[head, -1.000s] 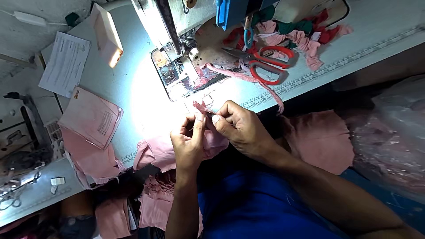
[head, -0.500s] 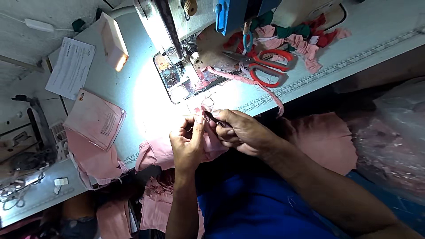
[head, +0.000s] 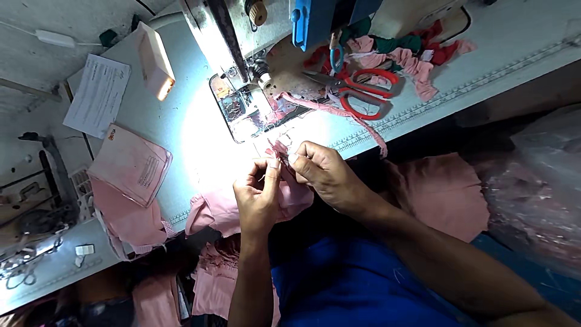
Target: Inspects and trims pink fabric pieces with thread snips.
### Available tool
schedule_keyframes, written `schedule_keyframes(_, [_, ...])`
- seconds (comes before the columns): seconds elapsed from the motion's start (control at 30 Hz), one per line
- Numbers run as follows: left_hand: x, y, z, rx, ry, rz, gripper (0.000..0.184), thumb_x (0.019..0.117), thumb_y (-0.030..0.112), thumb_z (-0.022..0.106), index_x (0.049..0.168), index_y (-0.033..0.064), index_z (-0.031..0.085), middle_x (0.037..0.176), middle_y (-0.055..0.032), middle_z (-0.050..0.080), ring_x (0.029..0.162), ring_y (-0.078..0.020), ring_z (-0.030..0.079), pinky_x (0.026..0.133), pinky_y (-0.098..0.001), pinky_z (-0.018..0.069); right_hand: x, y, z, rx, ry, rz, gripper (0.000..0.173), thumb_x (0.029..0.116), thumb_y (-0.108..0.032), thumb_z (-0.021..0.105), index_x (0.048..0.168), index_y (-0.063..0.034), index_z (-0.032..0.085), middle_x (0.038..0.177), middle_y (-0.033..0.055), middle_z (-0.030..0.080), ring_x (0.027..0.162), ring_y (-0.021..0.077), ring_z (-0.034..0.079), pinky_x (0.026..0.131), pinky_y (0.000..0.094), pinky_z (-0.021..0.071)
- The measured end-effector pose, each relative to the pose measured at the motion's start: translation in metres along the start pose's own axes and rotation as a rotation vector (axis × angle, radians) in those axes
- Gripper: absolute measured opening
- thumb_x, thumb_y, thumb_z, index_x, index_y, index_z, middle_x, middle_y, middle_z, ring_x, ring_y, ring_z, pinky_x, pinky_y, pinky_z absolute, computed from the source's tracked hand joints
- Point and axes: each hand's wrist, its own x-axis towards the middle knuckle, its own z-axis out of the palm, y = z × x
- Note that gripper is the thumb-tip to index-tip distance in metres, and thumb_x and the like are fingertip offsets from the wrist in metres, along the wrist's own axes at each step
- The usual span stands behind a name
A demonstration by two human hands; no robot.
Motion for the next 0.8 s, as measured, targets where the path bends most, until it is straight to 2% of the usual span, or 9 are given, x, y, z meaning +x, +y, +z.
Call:
schedule_keyframes(0.1, [0.001, 0.0, 0.0, -0.017, -0.001, -0.004, 0.012, 0.1013, 0.006, 0.058, 0.096, 0.0026, 0.068, 0.083, -0.0049, 0.067, 0.073, -0.0121, 0.066, 0.067, -0.0283, 0.0589, 0.001, 0.0, -0.001, 0.112, -0.038, 0.043, 0.022, 0.1062, -0.02, 0.053, 0.088, -0.0089, 0.055, 0.061, 0.0005, 0.047, 0.049, 0.0069, 0.044, 0.047, 0.0197, 0.0373])
schedule_keyframes(0.3, [-0.001, -0.001, 0.0, -0.017, -0.013, -0.008, 0.012, 0.101, 0.005, 0.058, 0.095, 0.0032, 0.067, 0.082, -0.004, 0.066, 0.072, -0.0111, 0.065, 0.067, -0.0273, 0.0582, 0.001, 0.0, 0.001, 0.083, 0.001, 0.039, 0.023, 0.1062, -0.02, 0.052, 0.086, -0.0094, 0.054, 0.061, 0.0009, 0.048, 0.05, 0.0077, 0.045, 0.047, 0.0205, 0.0378])
schedule_keyframes(0.43, [-0.001, -0.002, -0.002, -0.022, -0.018, -0.007, 0.011, 0.1009, 0.005, 0.057, 0.095, 0.0042, 0.067, 0.082, -0.0034, 0.066, 0.072, -0.0108, 0.065, 0.067, -0.027, 0.0578, 0.002, -0.001, -0.003, 0.196, -0.052, 0.091, 0.024, 0.1078, -0.02, 0.049, 0.086, -0.0104, 0.053, 0.058, -0.0015, 0.041, 0.048, 0.0051, 0.039, 0.046, 0.0183, 0.0348])
schedule_keyframes(0.5, [0.001, -0.002, -0.002, -0.023, -0.006, -0.007, 0.012, 0.1008, 0.006, 0.058, 0.094, 0.0045, 0.067, 0.081, -0.0032, 0.066, 0.071, -0.0108, 0.065, 0.066, -0.027, 0.058, 0.001, -0.004, -0.009, 0.032, -0.045, 0.049, 0.017, 0.1039, -0.025, 0.056, 0.095, -0.0107, 0.059, 0.058, -0.0013, 0.049, 0.048, 0.0056, 0.046, 0.046, 0.0198, 0.0383])
schedule_keyframes(0.53, [0.002, -0.002, -0.003, -0.029, -0.007, -0.003, 0.012, 0.1006, 0.006, 0.058, 0.094, 0.0049, 0.067, 0.082, -0.003, 0.066, 0.072, -0.0105, 0.065, 0.066, -0.0269, 0.058, 0.0, -0.006, -0.011, -0.087, -0.011, 0.006, 0.017, 0.0992, -0.029, 0.064, 0.1, -0.0124, 0.061, 0.057, -0.0038, 0.054, 0.046, 0.0034, 0.048, 0.044, 0.0188, 0.0396])
schedule_keyframes(0.57, [0.002, -0.002, -0.003, -0.035, -0.01, 0.002, 0.012, 0.1004, 0.006, 0.058, 0.094, 0.005, 0.067, 0.082, -0.0031, 0.067, 0.072, -0.0107, 0.066, 0.067, -0.0273, 0.0583, 0.0, -0.008, -0.011, -0.185, 0.044, -0.049, 0.022, 0.0935, -0.031, 0.071, 0.104, -0.0132, 0.064, 0.056, -0.0064, 0.05, 0.043, 0.0017, 0.043, 0.041, 0.0175, 0.0365])
schedule_keyframes(0.63, [0.001, -0.003, -0.004, -0.031, -0.022, 0.006, 0.011, 0.0996, 0.005, 0.058, 0.094, 0.0045, 0.067, 0.083, -0.0035, 0.067, 0.073, -0.0116, 0.066, 0.068, -0.0289, 0.0592, 0.001, -0.01, -0.01, -0.307, 0.103, -0.142, 0.026, 0.0906, -0.031, 0.075, 0.11, -0.0144, 0.068, 0.062, -0.008, 0.051, 0.046, 0.0004, 0.04, 0.041, 0.0167, 0.0349])
schedule_keyframes(0.73, [0.002, -0.003, -0.005, 0.01, -0.026, 0.04, 0.011, 0.0986, 0.006, 0.06, 0.095, 0.0004, 0.069, 0.082, -0.0047, 0.069, 0.075, -0.0127, 0.069, 0.073, -0.0306, 0.0612, 0.01, -0.01, -0.008, -0.338, 0.08, -0.214, 0.017, 0.0918, -0.027, 0.074, 0.105, -0.0161, 0.073, 0.073, -0.0083, 0.064, 0.056, -0.0009, 0.052, 0.049, 0.0189, 0.0457])
schedule_keyframes(0.8, [0.004, -0.003, -0.006, 0.063, -0.009, 0.079, 0.013, 0.0984, 0.008, 0.062, 0.094, -0.0013, 0.07, 0.083, -0.0049, 0.07, 0.076, -0.0128, 0.07, 0.072, -0.0296, 0.062, 0.016, -0.007, -0.005, -0.425, 0.097, -0.251, 0.019, 0.0941, -0.032, 0.069, 0.101, -0.0153, 0.075, 0.078, -0.0063, 0.069, 0.067, 0.0007, 0.061, 0.059, 0.0234, 0.0523])
